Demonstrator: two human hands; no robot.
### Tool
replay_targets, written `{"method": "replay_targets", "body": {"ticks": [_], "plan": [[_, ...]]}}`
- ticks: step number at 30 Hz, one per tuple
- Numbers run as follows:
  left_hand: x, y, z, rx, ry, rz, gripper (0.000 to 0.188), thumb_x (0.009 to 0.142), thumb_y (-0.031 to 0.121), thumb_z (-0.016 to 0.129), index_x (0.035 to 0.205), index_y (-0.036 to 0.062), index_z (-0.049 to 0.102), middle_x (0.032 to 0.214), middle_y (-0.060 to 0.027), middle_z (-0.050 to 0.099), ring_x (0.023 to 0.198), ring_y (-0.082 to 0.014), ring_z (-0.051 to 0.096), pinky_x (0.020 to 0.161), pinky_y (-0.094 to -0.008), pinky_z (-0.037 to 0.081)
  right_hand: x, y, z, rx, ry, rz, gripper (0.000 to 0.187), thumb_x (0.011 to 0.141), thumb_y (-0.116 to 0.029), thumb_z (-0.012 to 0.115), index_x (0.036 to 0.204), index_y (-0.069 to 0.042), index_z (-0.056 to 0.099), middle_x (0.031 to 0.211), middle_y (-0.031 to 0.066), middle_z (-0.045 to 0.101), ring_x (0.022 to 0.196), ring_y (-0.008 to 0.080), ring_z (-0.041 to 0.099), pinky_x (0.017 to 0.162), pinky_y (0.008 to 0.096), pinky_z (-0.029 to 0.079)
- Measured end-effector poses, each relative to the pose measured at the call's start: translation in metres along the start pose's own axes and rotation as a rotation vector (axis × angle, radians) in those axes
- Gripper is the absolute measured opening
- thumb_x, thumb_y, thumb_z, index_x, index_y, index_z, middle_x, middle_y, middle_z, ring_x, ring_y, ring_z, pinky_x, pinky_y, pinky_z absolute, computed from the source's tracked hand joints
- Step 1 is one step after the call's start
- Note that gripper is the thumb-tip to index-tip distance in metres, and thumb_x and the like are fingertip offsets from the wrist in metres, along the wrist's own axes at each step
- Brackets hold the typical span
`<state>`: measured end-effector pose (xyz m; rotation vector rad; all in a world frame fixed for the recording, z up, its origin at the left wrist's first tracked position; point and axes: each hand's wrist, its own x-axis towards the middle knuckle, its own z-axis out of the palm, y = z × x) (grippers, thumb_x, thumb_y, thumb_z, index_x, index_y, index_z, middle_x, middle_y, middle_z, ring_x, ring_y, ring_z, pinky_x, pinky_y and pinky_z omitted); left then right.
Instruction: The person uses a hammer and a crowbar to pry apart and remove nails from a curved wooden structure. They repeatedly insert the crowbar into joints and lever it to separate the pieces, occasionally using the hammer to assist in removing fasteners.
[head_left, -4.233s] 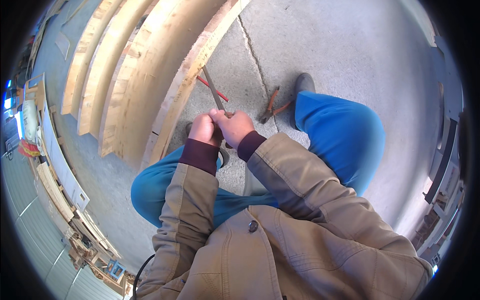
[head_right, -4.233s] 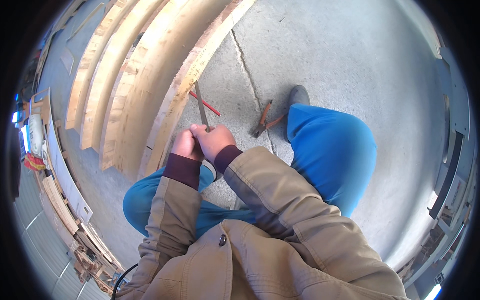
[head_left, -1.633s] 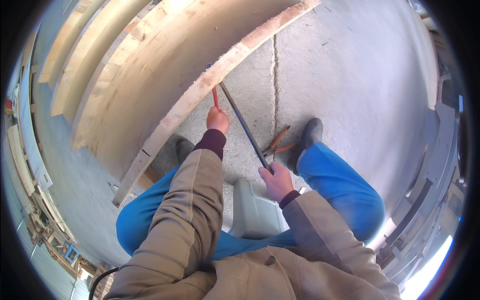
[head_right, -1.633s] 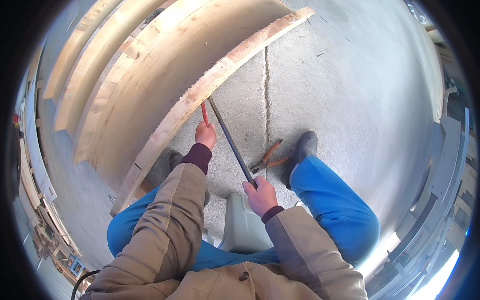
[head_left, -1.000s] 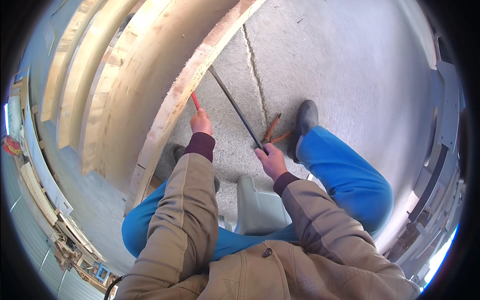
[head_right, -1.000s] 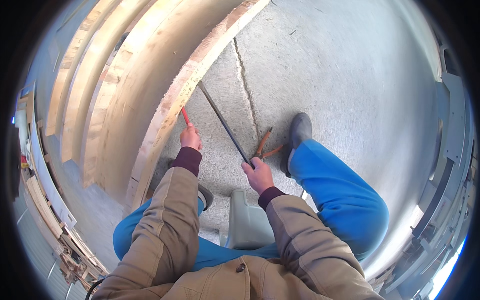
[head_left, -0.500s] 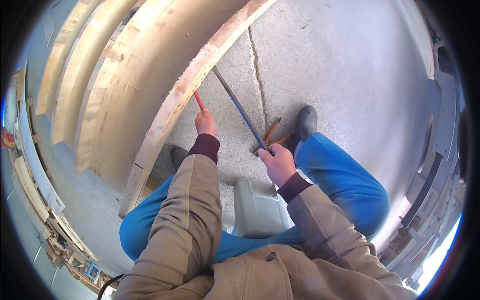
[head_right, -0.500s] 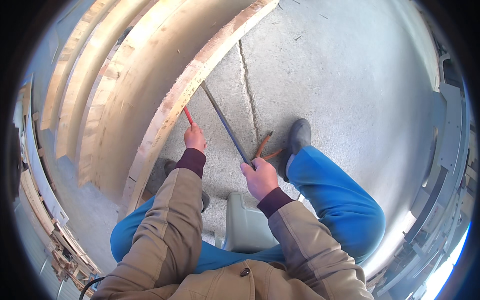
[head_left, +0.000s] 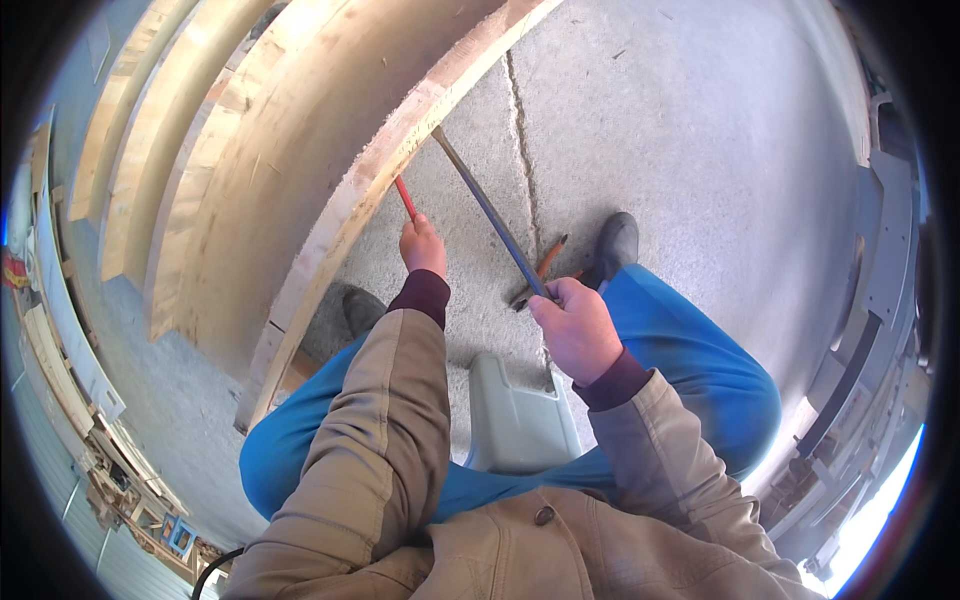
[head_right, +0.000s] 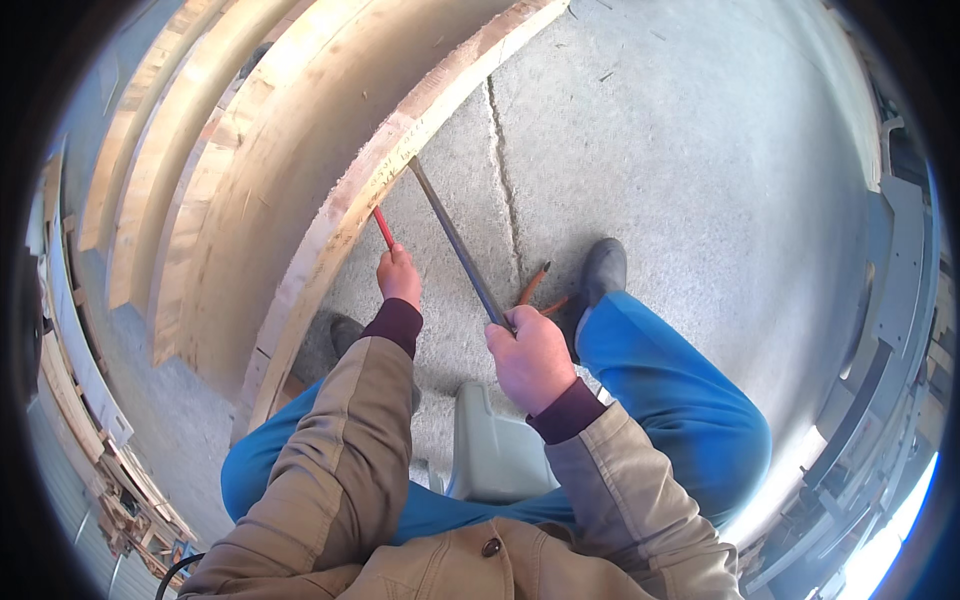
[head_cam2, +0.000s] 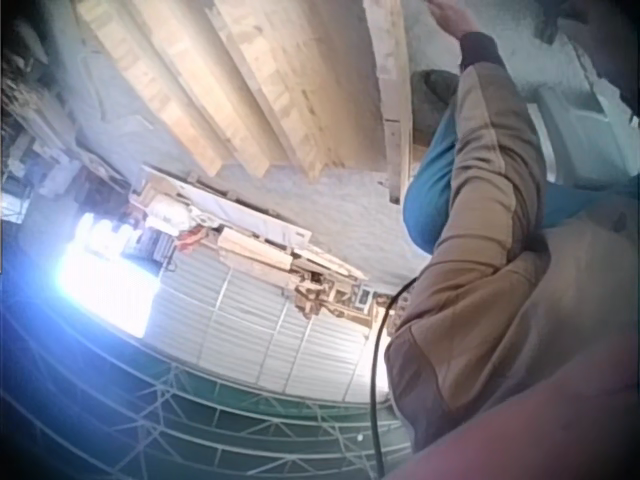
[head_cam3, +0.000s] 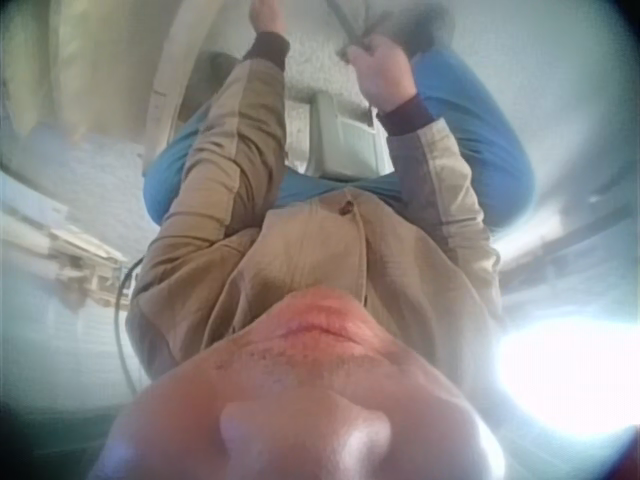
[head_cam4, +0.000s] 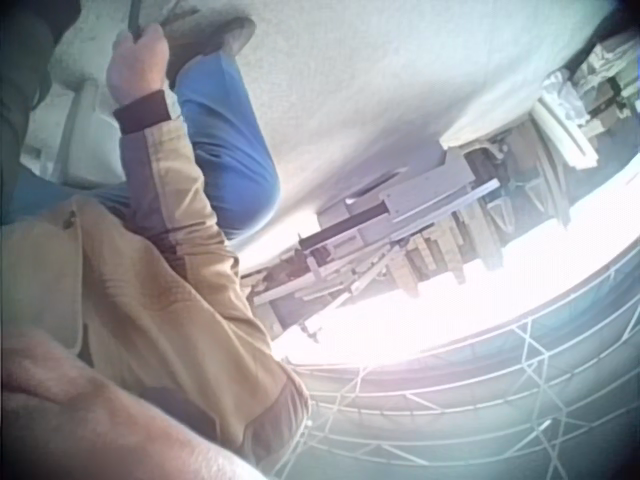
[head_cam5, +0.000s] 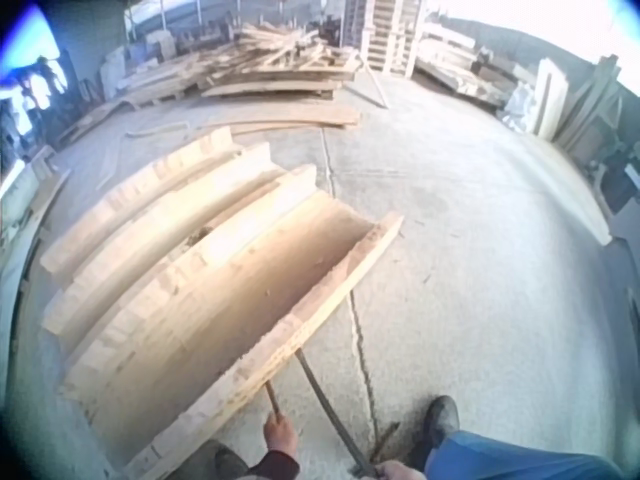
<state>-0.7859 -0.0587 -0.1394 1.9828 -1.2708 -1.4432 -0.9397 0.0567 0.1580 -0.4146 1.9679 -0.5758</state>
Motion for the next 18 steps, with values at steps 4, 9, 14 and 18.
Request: {"method": "replay_targets", "body": {"ticks": [4, 9, 14, 18], "plan": [[-0.025, 0.006, 0.003, -0.072, -0.011, -0.034, 0.040, 0.103, 0.030, 0.047, 0.091, -0.0047, 0.060, 0.079, -0.0167, 0.063, 0.075, -0.0293, 0.061, 0.071, -0.0420, 0.047, -0.002, -0.005, -0.001, -0.009, -0.015, 0.016, 0.027, 0.091, -0.018, 0.064, 0.098, 0.008, 0.064, 0.073, 0.0116, 0.063, 0.070, 0.0188, 0.060, 0.064, 0.0352, 0.048], [-0.030, 0.023, 0.003, 0.042, -0.047, 0.076, 0.038, 0.103, 0.029, 0.048, 0.089, -0.0039, 0.060, 0.077, -0.0164, 0.061, 0.072, -0.0295, 0.059, 0.068, -0.0430, 0.045, -0.001, -0.009, -0.003, -0.065, -0.017, 0.024, 0.030, 0.090, -0.022, 0.064, 0.099, 0.007, 0.064, 0.076, 0.0224, 0.066, 0.075, 0.0339, 0.067, 0.070, 0.0420, 0.050], [-0.022, 0.046, 0.007, 0.039, -0.077, 0.063, 0.038, 0.103, 0.029, 0.049, 0.088, -0.0040, 0.061, 0.074, -0.0168, 0.061, 0.069, -0.0312, 0.058, 0.066, -0.0438, 0.044, -0.001, -0.008, -0.002, -0.053, -0.011, 0.021, 0.030, 0.090, -0.022, 0.064, 0.099, 0.007, 0.064, 0.076, 0.0227, 0.066, 0.076, 0.0349, 0.068, 0.070, 0.0425, 0.050], [-0.016, 0.047, 0.008, 0.070, -0.109, 0.059, 0.039, 0.103, 0.029, 0.048, 0.088, -0.0047, 0.060, 0.075, -0.0182, 0.062, 0.070, -0.0331, 0.060, 0.067, -0.0444, 0.045, 0.001, -0.001, -0.001, -0.053, -0.016, 0.024, 0.030, 0.090, -0.021, 0.064, 0.099, 0.007, 0.064, 0.078, 0.0225, 0.067, 0.077, 0.0347, 0.068, 0.071, 0.0422, 0.051]]}}
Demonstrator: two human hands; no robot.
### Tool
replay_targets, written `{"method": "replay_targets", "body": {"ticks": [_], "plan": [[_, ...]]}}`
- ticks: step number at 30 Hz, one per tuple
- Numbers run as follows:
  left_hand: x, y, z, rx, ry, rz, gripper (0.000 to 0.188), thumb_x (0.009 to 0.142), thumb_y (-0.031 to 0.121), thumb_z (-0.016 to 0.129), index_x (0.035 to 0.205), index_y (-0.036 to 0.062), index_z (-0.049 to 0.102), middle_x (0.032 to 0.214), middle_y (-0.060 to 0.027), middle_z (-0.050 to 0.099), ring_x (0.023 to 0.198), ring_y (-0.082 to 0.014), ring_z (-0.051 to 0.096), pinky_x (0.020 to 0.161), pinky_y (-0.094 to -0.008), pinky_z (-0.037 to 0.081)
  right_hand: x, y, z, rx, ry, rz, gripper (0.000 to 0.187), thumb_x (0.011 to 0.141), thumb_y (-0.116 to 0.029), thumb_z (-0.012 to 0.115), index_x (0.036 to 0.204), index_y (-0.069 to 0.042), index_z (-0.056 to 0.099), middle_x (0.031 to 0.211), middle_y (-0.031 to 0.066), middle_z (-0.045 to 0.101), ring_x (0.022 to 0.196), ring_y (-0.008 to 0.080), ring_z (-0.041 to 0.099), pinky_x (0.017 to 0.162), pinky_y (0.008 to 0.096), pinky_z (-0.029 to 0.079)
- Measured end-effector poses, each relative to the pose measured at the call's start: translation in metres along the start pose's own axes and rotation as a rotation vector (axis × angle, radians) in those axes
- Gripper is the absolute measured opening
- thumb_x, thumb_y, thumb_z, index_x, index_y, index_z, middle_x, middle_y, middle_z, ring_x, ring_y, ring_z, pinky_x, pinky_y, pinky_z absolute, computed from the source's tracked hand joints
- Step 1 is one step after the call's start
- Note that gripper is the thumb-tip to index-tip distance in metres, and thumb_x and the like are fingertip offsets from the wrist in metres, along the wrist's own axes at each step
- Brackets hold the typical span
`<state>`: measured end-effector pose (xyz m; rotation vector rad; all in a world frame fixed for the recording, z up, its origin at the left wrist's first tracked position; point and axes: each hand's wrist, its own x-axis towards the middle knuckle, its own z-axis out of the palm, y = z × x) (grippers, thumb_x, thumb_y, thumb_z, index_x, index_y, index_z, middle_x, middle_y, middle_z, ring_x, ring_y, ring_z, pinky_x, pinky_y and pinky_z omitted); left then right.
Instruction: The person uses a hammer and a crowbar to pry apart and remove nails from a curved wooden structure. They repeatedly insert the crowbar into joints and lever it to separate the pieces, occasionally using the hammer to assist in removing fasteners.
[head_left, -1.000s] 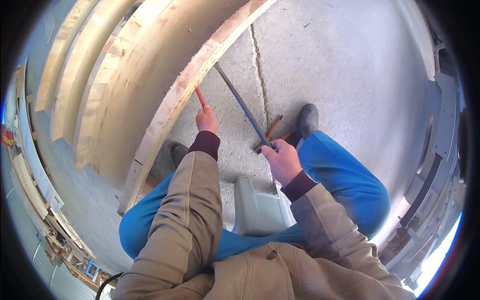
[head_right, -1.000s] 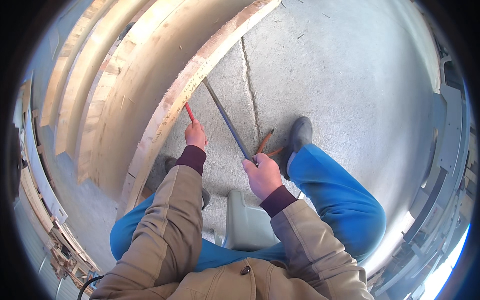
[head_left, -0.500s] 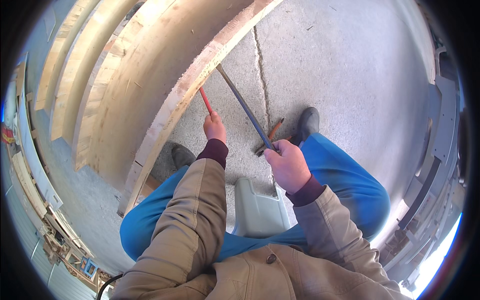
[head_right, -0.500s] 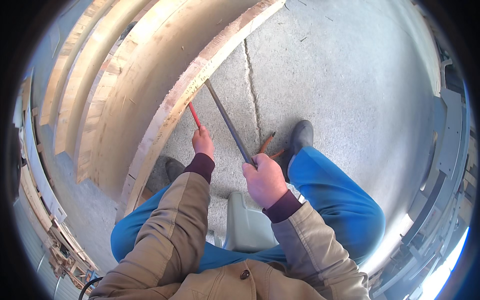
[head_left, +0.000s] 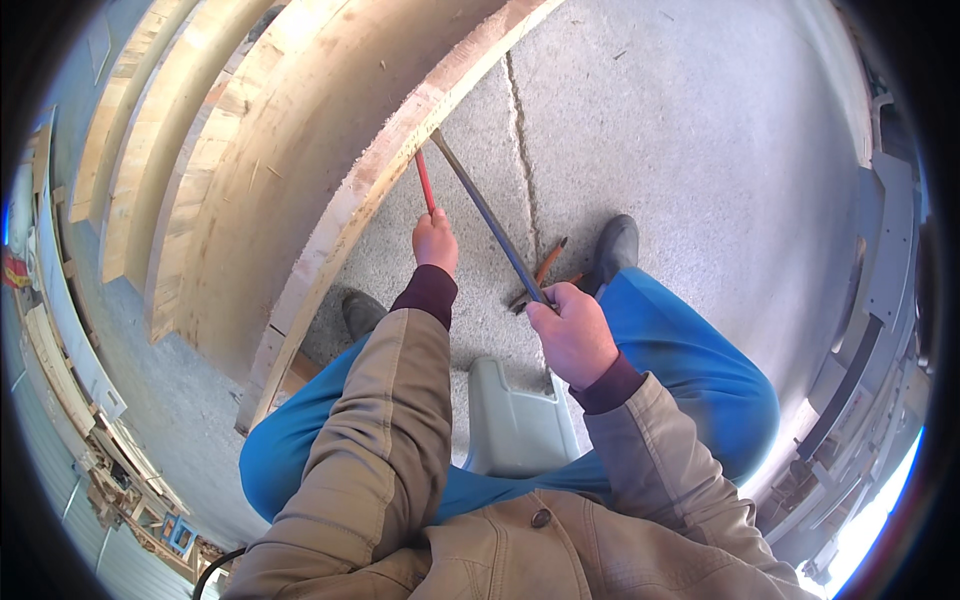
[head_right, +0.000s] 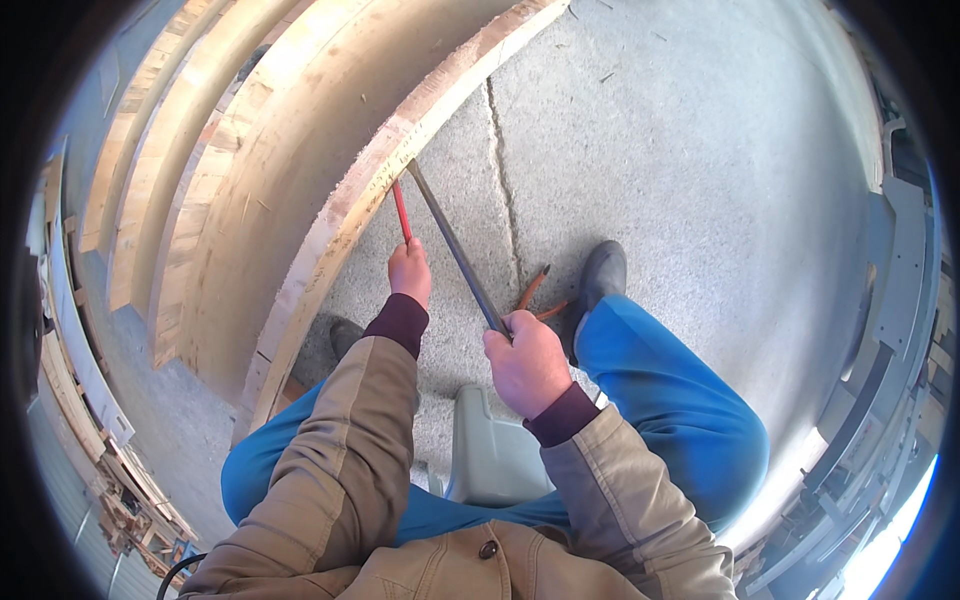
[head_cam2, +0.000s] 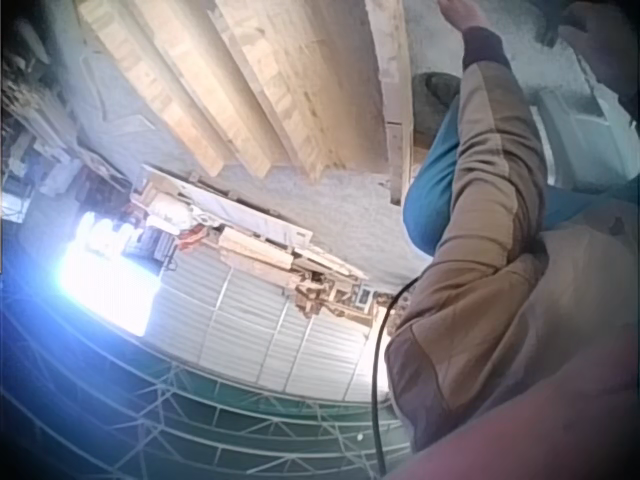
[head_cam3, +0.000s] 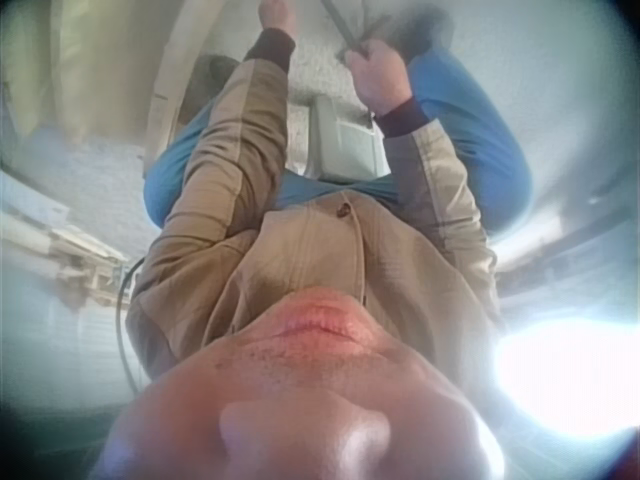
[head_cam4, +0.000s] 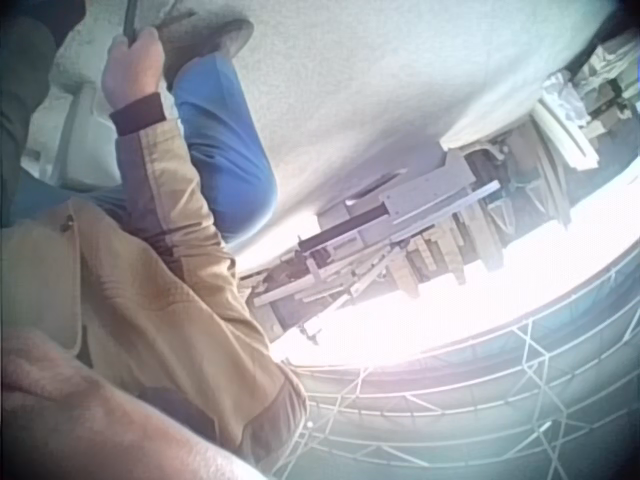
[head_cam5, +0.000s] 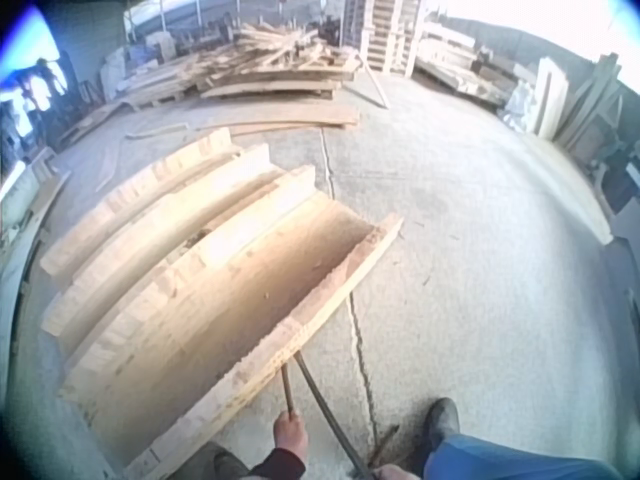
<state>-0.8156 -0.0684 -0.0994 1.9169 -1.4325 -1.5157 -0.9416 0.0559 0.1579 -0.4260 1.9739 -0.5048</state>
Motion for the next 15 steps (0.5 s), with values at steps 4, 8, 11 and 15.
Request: {"method": "replay_targets", "body": {"ticks": [4, 8, 11, 15], "plan": [[0.013, -0.010, -0.005, 0.131, -0.074, 0.016, 0.040, 0.103, 0.030, 0.048, 0.090, -0.0058, 0.062, 0.082, -0.0235, 0.065, 0.079, -0.0395, 0.064, 0.072, -0.0475, 0.047, 0.007, 0.016, 0.005, 0.020, 0.007, 0.026, 0.031, 0.088, -0.021, 0.066, 0.099, 0.007, 0.064, 0.079, 0.0224, 0.067, 0.078, 0.0347, 0.068, 0.071, 0.0418, 0.051], [0.027, -0.021, -0.006, 0.145, -0.095, -0.004, 0.041, 0.102, 0.031, 0.048, 0.093, -0.0066, 0.063, 0.088, -0.0276, 0.066, 0.087, -0.0440, 0.065, 0.077, -0.0496, 0.048, 0.021, 0.043, 0.014, -0.029, 0.048, -0.027, 0.031, 0.087, -0.023, 0.069, 0.099, 0.006, 0.065, 0.082, 0.0220, 0.068, 0.078, 0.0342, 0.068, 0.072, 0.0409, 0.051], [0.030, -0.030, -0.002, 0.112, -0.094, -0.069, 0.042, 0.102, 0.031, 0.048, 0.093, -0.0068, 0.063, 0.088, -0.0275, 0.066, 0.088, -0.0441, 0.065, 0.077, -0.0497, 0.048, 0.028, 0.070, 0.021, -0.012, 0.065, -0.055, 0.028, 0.088, -0.022, 0.071, 0.096, 0.005, 0.064, 0.075, 0.0121, 0.063, 0.069, 0.0204, 0.057, 0.064, 0.0355, 0.047], [0.032, -0.041, 0.000, 0.067, -0.090, -0.068, 0.039, 0.103, 0.031, 0.048, 0.091, -0.0045, 0.062, 0.081, -0.0221, 0.063, 0.077, -0.0385, 0.062, 0.070, -0.0468, 0.047, 0.047, 0.104, 0.028, 0.040, 0.078, -0.088, 0.027, 0.089, -0.022, 0.072, 0.092, 0.004, 0.063, 0.070, 0.0056, 0.057, 0.065, 0.0130, 0.049, 0.060, 0.0325, 0.043]]}}
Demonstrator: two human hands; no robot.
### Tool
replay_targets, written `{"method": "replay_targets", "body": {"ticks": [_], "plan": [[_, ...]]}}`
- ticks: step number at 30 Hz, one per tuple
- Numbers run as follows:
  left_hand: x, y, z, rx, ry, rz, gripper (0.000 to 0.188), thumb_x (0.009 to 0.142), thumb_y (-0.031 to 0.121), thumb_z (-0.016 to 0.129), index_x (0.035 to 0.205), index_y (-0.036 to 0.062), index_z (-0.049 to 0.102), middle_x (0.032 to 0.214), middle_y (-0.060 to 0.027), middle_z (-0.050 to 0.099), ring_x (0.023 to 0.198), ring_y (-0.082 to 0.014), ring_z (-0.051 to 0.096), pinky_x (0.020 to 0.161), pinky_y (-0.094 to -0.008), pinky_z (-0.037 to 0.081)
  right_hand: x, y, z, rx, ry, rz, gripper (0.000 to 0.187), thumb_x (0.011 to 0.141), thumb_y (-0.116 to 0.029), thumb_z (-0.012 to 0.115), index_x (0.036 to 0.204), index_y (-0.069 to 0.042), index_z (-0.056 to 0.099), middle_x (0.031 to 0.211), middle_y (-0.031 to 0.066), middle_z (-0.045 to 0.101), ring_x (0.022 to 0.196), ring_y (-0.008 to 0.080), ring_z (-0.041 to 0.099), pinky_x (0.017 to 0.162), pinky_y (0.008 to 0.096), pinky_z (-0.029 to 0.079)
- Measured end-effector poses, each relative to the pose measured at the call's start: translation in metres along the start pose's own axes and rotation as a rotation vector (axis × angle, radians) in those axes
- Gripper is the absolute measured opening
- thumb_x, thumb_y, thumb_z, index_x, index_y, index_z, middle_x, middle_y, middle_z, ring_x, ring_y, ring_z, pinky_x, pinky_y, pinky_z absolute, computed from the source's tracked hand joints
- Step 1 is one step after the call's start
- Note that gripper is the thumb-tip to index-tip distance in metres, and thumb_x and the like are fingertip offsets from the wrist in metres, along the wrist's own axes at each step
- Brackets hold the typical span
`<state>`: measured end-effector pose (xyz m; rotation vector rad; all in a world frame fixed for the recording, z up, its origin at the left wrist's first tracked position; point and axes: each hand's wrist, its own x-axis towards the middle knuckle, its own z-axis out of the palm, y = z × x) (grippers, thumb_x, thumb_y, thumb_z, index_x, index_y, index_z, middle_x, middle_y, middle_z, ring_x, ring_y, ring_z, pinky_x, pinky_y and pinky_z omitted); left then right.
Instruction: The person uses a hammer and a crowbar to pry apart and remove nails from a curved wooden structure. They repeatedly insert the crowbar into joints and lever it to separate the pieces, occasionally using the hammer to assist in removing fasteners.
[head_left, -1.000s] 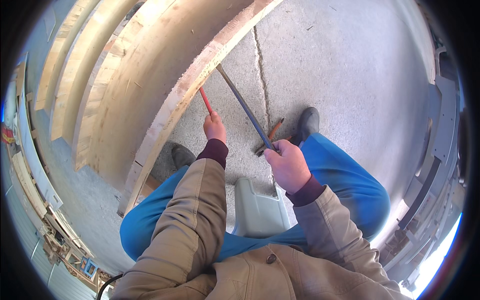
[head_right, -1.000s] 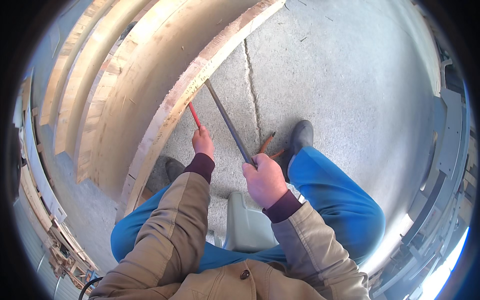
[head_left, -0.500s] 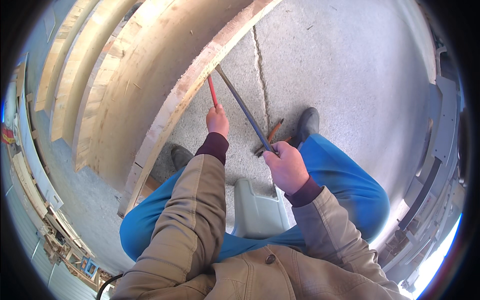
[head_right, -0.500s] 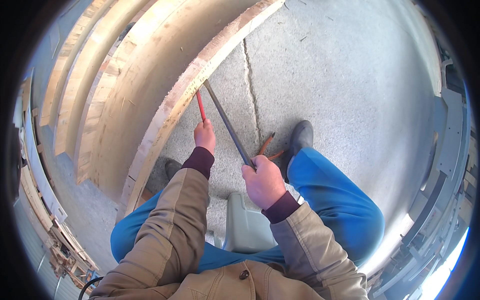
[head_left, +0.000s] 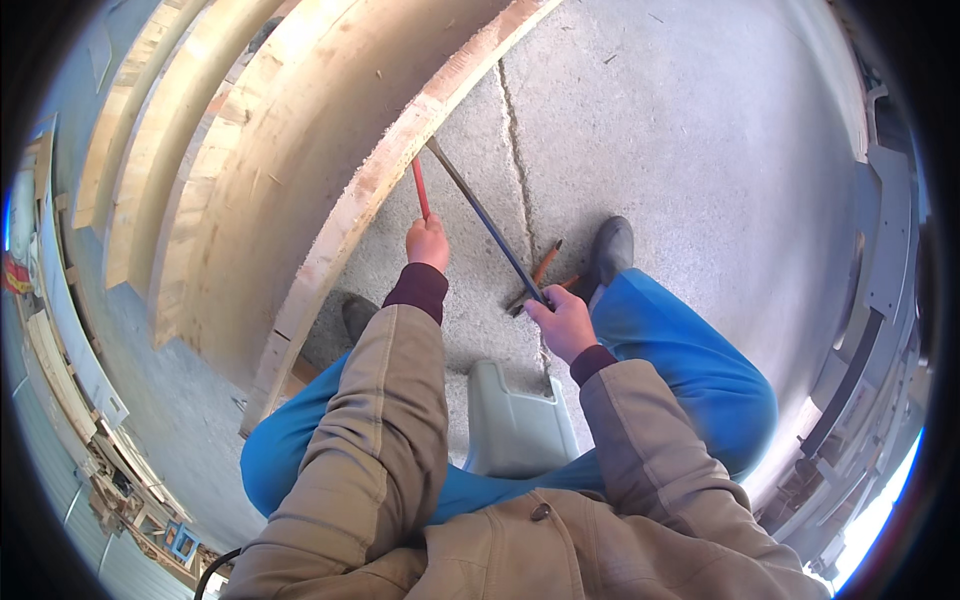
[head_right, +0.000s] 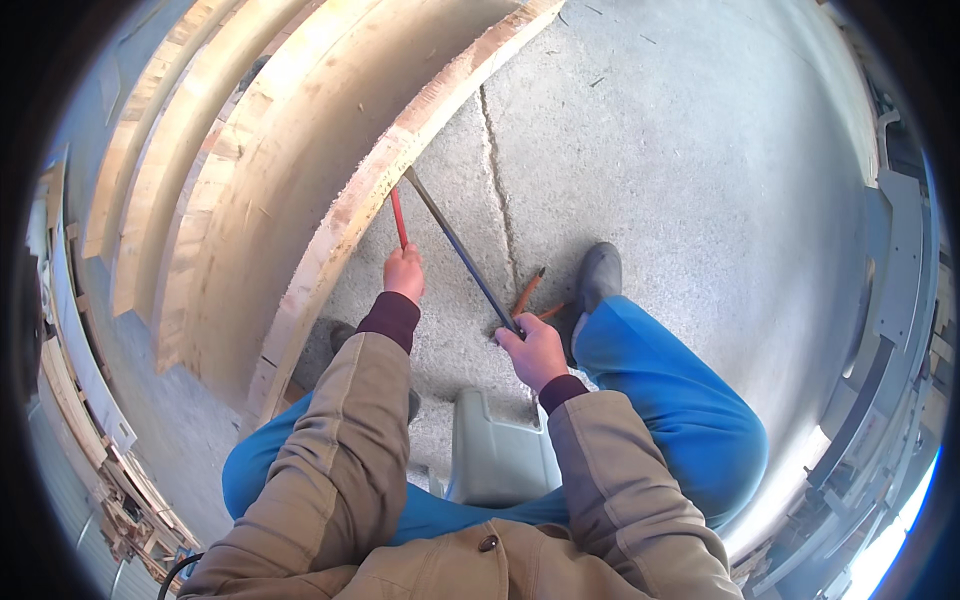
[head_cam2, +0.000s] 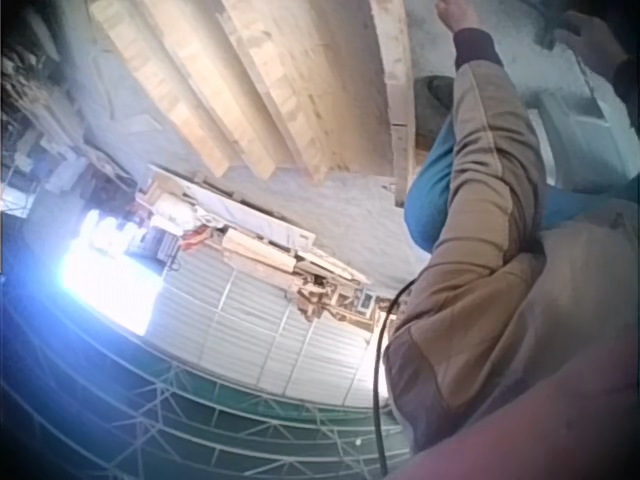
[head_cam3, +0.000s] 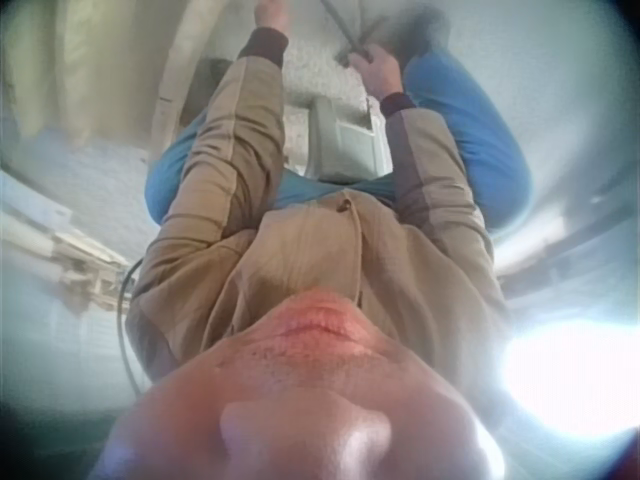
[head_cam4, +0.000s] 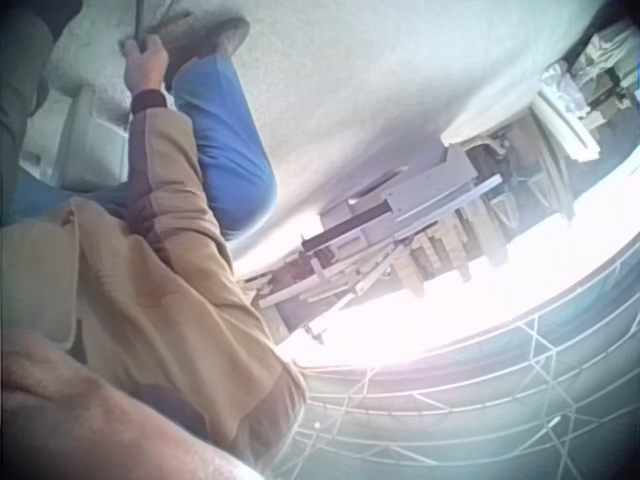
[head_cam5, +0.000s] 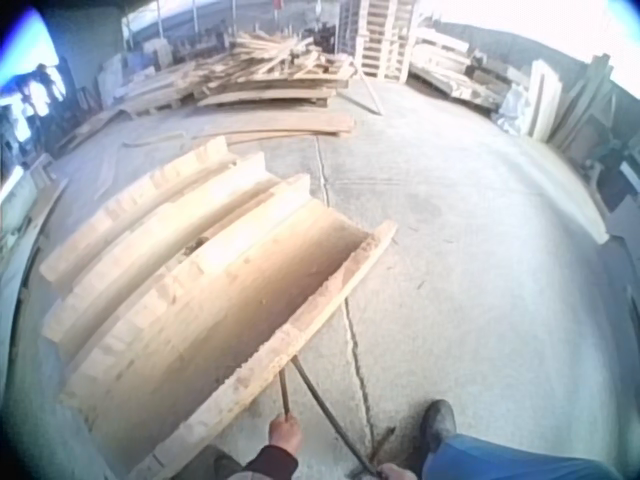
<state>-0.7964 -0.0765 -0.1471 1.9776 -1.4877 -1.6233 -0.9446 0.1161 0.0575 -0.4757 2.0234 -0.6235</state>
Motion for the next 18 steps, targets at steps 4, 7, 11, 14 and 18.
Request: {"method": "replay_targets", "body": {"ticks": [4, 7, 11, 14, 18], "plan": [[0.002, -0.001, -0.002, -0.009, -0.023, 0.055, 0.033, 0.105, 0.031, 0.045, 0.087, 0.0038, 0.055, 0.057, -0.0038, 0.048, 0.041, -0.0165, 0.048, 0.040, -0.0352, 0.042, 0.013, 0.021, 0.010, 0.097, -0.029, 0.055, 0.029, 0.087, -0.025, 0.073, 0.097, 0.002, 0.067, 0.078, 0.0120, 0.067, 0.071, 0.0170, 0.059, 0.066, 0.0343, 0.047], [-0.006, 0.007, -0.005, -0.010, -0.024, 0.033, 0.032, 0.105, 0.030, 0.046, 0.089, 0.0038, 0.054, 0.056, -0.0030, 0.047, 0.041, -0.0160, 0.048, 0.040, -0.0339, 0.043, 0.010, 0.017, 0.013, 0.107, -0.071, 0.135, 0.027, 0.088, -0.022, 0.073, 0.096, 0.003, 0.067, 0.077, 0.0116, 0.066, 0.069, 0.0156, 0.058, 0.065, 0.0332, 0.047], [-0.019, 0.030, -0.008, -0.135, -0.085, -0.138, 0.033, 0.104, 0.028, 0.048, 0.091, -0.0014, 0.058, 0.069, -0.0111, 0.058, 0.051, -0.0234, 0.057, 0.050, -0.0406, 0.048, 0.006, -0.007, -0.012, 0.047, -0.037, 0.083, 0.028, 0.088, -0.023, 0.072, 0.093, 0.004, 0.067, 0.074, 0.0124, 0.065, 0.068, 0.0170, 0.058, 0.065, 0.0344, 0.047], [-0.028, 0.042, -0.005, -0.230, -0.102, -0.205, 0.030, 0.104, 0.028, 0.047, 0.094, 0.0011, 0.056, 0.066, -0.0077, 0.056, 0.047, -0.0197, 0.054, 0.046, -0.0366, 0.047, -0.002, -0.020, -0.024, 0.064, -0.023, -0.082, 0.024, 0.091, -0.020, 0.070, 0.087, 0.003, 0.065, 0.069, 0.0014, 0.058, 0.063, 0.0084, 0.049, 0.057, 0.0293, 0.041], [-0.031, 0.044, -0.006, -0.201, -0.120, -0.196, 0.026, 0.105, 0.028, 0.046, 0.099, 0.0040, 0.055, 0.066, -0.0043, 0.055, 0.050, -0.0160, 0.055, 0.050, -0.0326, 0.051, -0.013, -0.015, 0.007, 0.094, -0.012, 0.081, 0.031, 0.091, -0.026, 0.069, 0.093, 0.004, 0.065, 0.077, 0.0164, 0.066, 0.070, 0.0216, 0.062, 0.066, 0.0360, 0.049]]}}
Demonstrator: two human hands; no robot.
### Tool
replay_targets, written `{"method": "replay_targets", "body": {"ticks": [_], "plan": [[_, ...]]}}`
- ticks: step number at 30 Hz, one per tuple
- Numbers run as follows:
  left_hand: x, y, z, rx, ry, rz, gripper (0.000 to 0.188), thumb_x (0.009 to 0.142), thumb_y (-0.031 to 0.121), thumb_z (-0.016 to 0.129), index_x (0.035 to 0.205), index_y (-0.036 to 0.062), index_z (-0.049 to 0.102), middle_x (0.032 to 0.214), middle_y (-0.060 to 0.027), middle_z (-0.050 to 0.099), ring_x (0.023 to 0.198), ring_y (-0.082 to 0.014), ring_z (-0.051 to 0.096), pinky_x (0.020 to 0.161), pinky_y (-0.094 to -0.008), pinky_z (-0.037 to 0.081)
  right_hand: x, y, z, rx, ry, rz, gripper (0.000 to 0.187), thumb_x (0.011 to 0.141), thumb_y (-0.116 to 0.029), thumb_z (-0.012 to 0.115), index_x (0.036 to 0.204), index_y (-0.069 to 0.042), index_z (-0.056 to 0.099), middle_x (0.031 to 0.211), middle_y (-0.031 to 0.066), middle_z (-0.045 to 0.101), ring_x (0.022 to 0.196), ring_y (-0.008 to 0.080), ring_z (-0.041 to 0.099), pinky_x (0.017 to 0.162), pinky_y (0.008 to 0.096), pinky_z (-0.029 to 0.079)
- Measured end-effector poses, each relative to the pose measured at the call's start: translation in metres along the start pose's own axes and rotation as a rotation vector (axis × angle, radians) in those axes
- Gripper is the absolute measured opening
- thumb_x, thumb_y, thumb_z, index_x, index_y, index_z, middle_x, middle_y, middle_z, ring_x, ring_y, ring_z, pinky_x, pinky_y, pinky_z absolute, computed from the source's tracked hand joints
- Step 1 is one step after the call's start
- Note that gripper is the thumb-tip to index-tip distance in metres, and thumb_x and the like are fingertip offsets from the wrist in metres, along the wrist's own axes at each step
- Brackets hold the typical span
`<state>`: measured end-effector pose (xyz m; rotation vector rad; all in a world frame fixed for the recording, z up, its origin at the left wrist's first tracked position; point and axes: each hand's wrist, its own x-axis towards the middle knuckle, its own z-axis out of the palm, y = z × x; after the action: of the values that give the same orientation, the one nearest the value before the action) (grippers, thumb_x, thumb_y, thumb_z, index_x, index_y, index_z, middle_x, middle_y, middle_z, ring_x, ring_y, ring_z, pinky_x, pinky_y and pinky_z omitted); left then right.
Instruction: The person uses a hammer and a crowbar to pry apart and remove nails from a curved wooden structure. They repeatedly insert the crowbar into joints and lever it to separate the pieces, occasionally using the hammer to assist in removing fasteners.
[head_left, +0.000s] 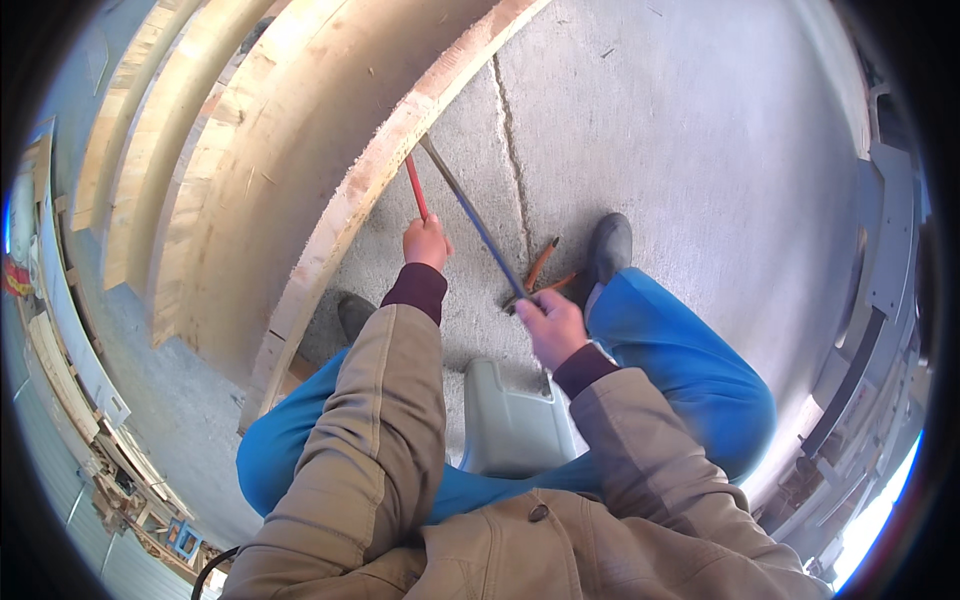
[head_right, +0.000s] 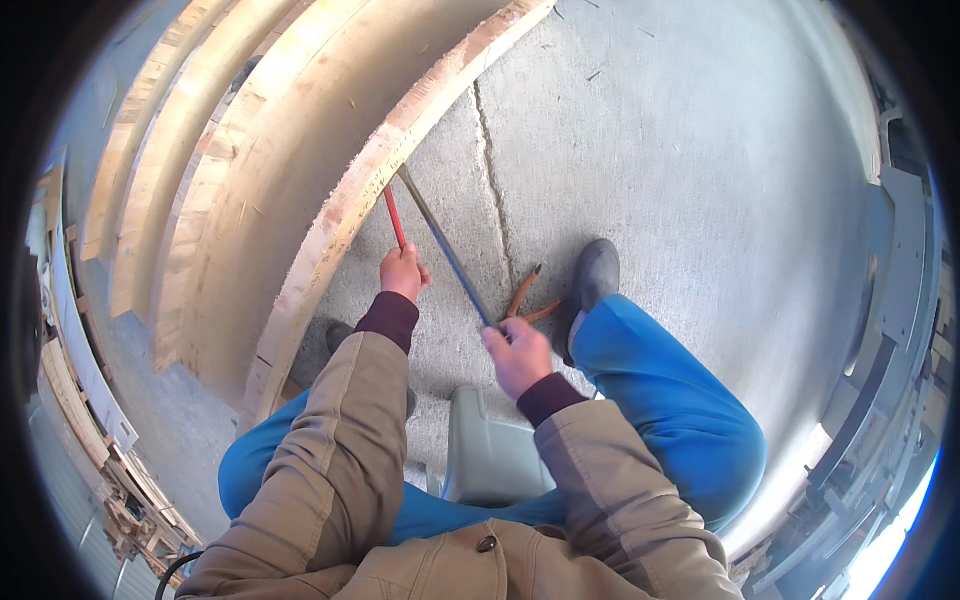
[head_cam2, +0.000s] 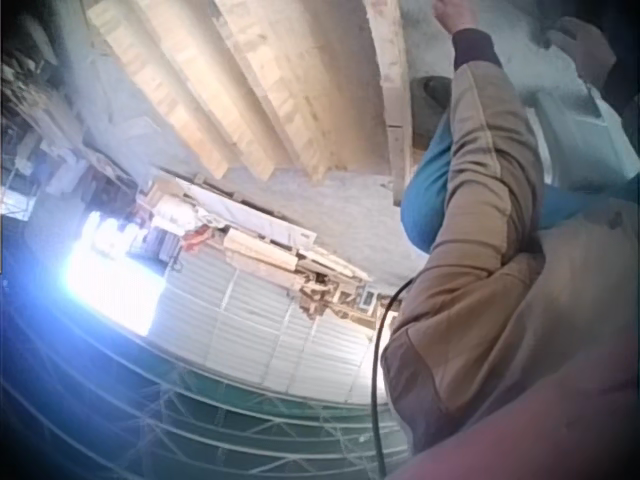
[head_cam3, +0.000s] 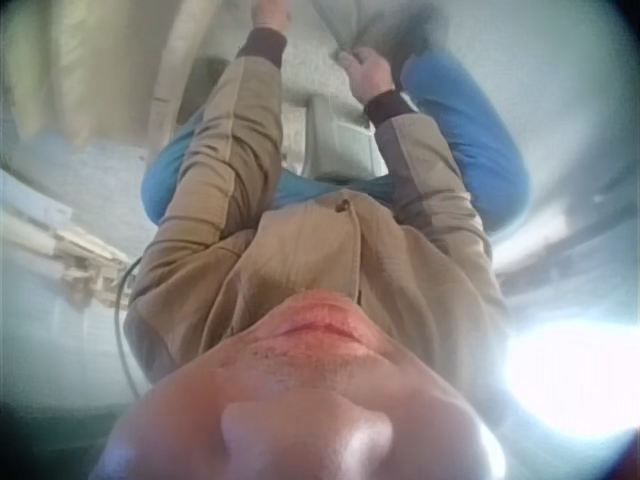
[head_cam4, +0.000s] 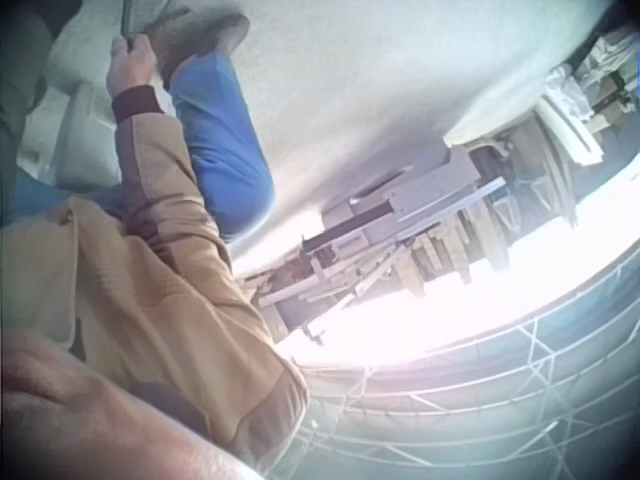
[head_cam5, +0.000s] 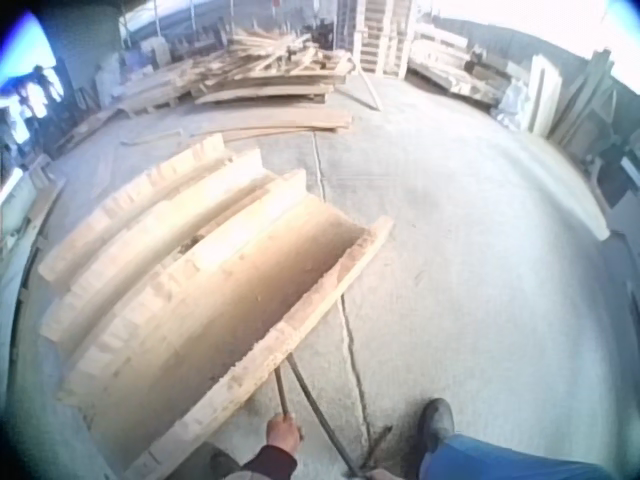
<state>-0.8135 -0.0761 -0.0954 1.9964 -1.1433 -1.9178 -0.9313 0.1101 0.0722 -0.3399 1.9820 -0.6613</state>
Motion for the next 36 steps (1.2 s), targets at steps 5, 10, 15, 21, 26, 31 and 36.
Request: {"method": "replay_targets", "body": {"ticks": [5, 10, 15, 21, 26, 31, 36], "plan": [[0.000, -0.004, 0.000, -0.081, 0.015, 0.015, 0.024, 0.104, 0.019, 0.049, 0.097, -0.0028, 0.057, 0.063, -0.0071, 0.058, 0.048, -0.0177, 0.058, 0.046, -0.0342, 0.048, -0.010, 0.028, 0.063, 0.224, -0.059, 0.078, 0.027, 0.096, -0.026, 0.065, 0.098, 0.001, 0.059, 0.072, 0.0037, 0.054, 0.054, 0.0102, 0.051, 0.047, 0.0301, 0.045], [-0.001, -0.006, 0.001, -0.096, 0.000, 0.019, 0.021, 0.103, 0.020, 0.050, 0.099, 0.0007, 0.057, 0.071, -0.0064, 0.060, 0.058, -0.0161, 0.061, 0.055, -0.0323, 0.053, 0.002, 0.042, 0.061, 0.185, 0.004, 0.014, 0.029, 0.094, -0.027, 0.067, 0.096, 0.000, 0.060, 0.073, 0.0074, 0.058, 0.062, 0.0145, 0.055, 0.056, 0.0330, 0.046], [0.004, -0.021, -0.002, -0.061, 0.002, 0.052, 0.018, 0.101, 0.017, 0.054, 0.098, -0.0004, 0.058, 0.075, -0.0086, 0.064, 0.060, -0.0165, 0.063, 0.058, -0.0317, 0.054, 0.008, 0.044, 0.051, -0.012, 0.108, -0.058, 0.031, 0.090, -0.029, 0.069, 0.089, 0.001, 0.062, 0.070, 0.0160, 0.063, 0.065, 0.0249, 0.060, 0.064, 0.0396, 0.048], [0.000, -0.035, -0.008, 0.254, 0.114, 0.167, 0.035, 0.090, 0.021, 0.068, 0.111, -0.0061, 0.060, 0.096, -0.0172, 0.069, 0.088, -0.0279, 0.068, 0.079, -0.0381, 0.053, 0.033, 0.058, 0.036, -0.054, 0.127, -0.026, 0.039, 0.090, -0.036, 0.069, 0.084, 0.002, 0.063, 0.072, 0.0200, 0.063, 0.067, 0.0315, 0.061, 0.066, 0.0423, 0.047], [-0.029, -0.027, -0.034, 0.379, 0.193, 0.215, 0.047, 0.085, 0.022, 0.073, 0.119, -0.0069, 0.061, 0.111, -0.0223, 0.069, 0.103, -0.0307, 0.068, 0.089, -0.0383, 0.052, 0.042, 0.080, 0.063, -0.029, 0.057, -0.035, 0.046, 0.092, -0.042, 0.064, 0.080, 0.003, 0.061, 0.075, 0.0257, 0.063, 0.074, 0.0426, 0.061, 0.068, 0.0482, 0.046], [-0.060, -0.011, -0.051, 0.458, 0.194, 0.222, 0.049, 0.085, 0.025, 0.073, 0.122, -0.0061, 0.061, 0.115, -0.0239, 0.068, 0.109, -0.0319, 0.066, 0.094, -0.0394, 0.051, 0.019, 0.064, 0.105, 0.120, 0.048, -0.037, 0.045, 0.095, -0.040, 0.063, 0.078, 0.002, 0.061, 0.065, 0.0123, 0.057, 0.058, 0.0255, 0.055, 0.054, 0.0409, 0.043], [-0.115, -0.004, -0.040, 0.496, 0.136, 0.258, 0.049, 0.088, 0.027, 0.070, 0.124, -0.0048, 0.061, 0.116, -0.0241, 0.068, 0.109, -0.0339, 0.066, 0.094, -0.0404, 0.051, -0.007, 0.022, 0.127, 0.230, 0.013, 0.108, 0.053, 0.093, -0.045, 0.059, 0.087, 0.006, 0.068, 0.087, 0.0306, 0.067, 0.087, 0.0456, 0.065, 0.078, 0.0498, 0.049]]}}
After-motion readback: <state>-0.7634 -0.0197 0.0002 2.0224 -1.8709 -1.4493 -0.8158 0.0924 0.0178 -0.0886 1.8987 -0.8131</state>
